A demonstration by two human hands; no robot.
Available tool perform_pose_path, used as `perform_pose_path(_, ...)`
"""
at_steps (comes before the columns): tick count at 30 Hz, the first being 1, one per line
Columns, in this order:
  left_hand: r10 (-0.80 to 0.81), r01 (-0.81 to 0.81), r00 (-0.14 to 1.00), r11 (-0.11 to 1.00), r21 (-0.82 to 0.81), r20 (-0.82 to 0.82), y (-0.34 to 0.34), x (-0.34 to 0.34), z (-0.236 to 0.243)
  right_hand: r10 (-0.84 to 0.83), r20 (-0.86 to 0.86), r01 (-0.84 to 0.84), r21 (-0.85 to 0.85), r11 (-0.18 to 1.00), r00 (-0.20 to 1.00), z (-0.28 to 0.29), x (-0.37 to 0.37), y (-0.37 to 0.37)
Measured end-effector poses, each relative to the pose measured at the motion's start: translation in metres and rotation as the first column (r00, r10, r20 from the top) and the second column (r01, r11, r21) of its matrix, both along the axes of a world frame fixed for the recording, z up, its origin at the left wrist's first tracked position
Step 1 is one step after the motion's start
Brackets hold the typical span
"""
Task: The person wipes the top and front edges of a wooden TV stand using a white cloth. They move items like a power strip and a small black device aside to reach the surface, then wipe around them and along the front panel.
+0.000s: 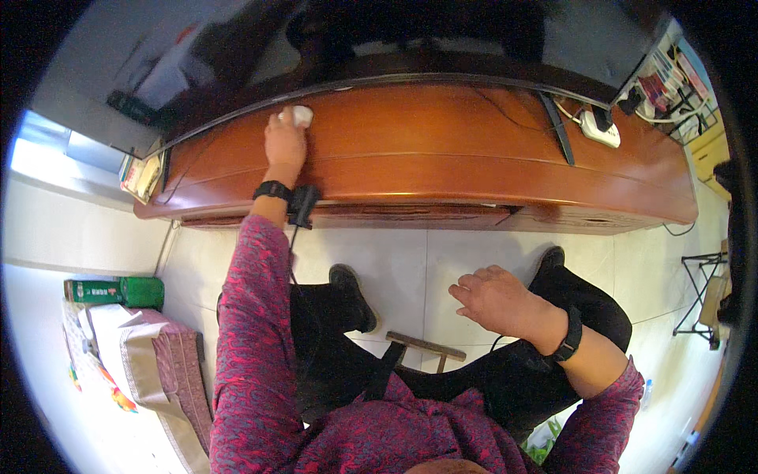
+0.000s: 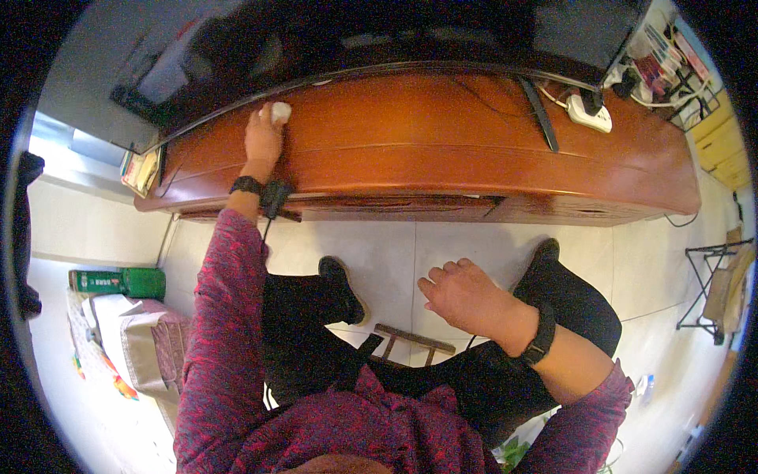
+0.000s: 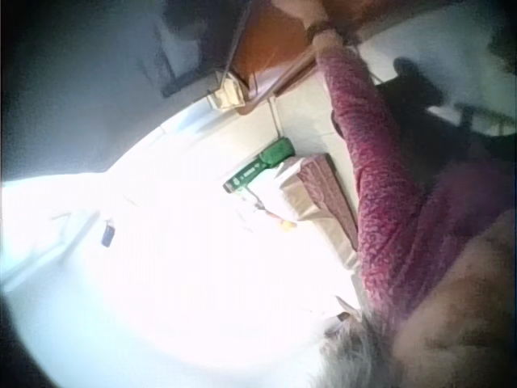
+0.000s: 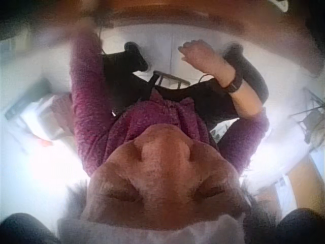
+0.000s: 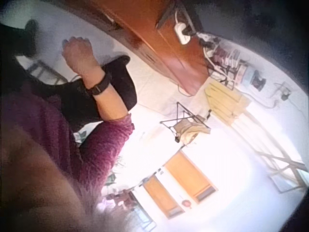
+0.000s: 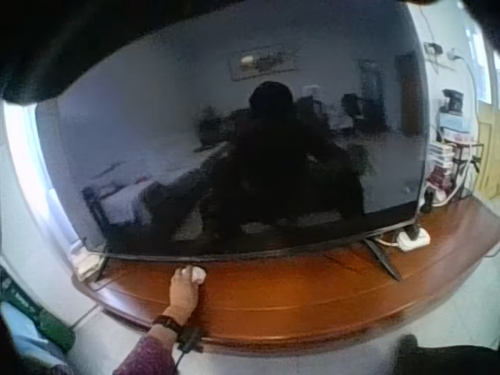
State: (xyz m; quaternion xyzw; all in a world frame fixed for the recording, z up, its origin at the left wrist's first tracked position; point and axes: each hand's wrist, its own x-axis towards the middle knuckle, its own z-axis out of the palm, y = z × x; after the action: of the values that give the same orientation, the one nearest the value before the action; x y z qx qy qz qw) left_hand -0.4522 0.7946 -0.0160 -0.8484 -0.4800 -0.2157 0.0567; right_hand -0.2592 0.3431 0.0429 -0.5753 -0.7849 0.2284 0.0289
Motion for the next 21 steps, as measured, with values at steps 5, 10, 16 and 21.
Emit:
perform_pose_path(5,-0.172,0.171,0.985,0.984,0.057,0.020,-0.056,0.094,-0.005,-0.016,0.011,0.015,0.066,0.998,1.000,0.003,0.000,-0.012)
perform_pose_path(10,-0.360,0.360,0.933,0.933,0.006,-0.002,-0.077,0.140,0.012,-0.035,-0.082,0.046,0.125,0.991,0.996,0.003,-0.003,-0.018)
perform_pose_path(16,-0.195,0.192,0.979,0.980,-0.052,-0.054,-0.055,0.142,0.010,0.008,0.058,-0.013,0.072,0.997,0.998,0.009,-0.005,-0.027)
perform_pose_path(21,-0.342,0.343,0.938,0.939,0.007,-0.057,-0.087,0.203,-0.001,0.015,0.037,-0.019,0.108,0.994,0.999,0.008,-0.010,-0.033)
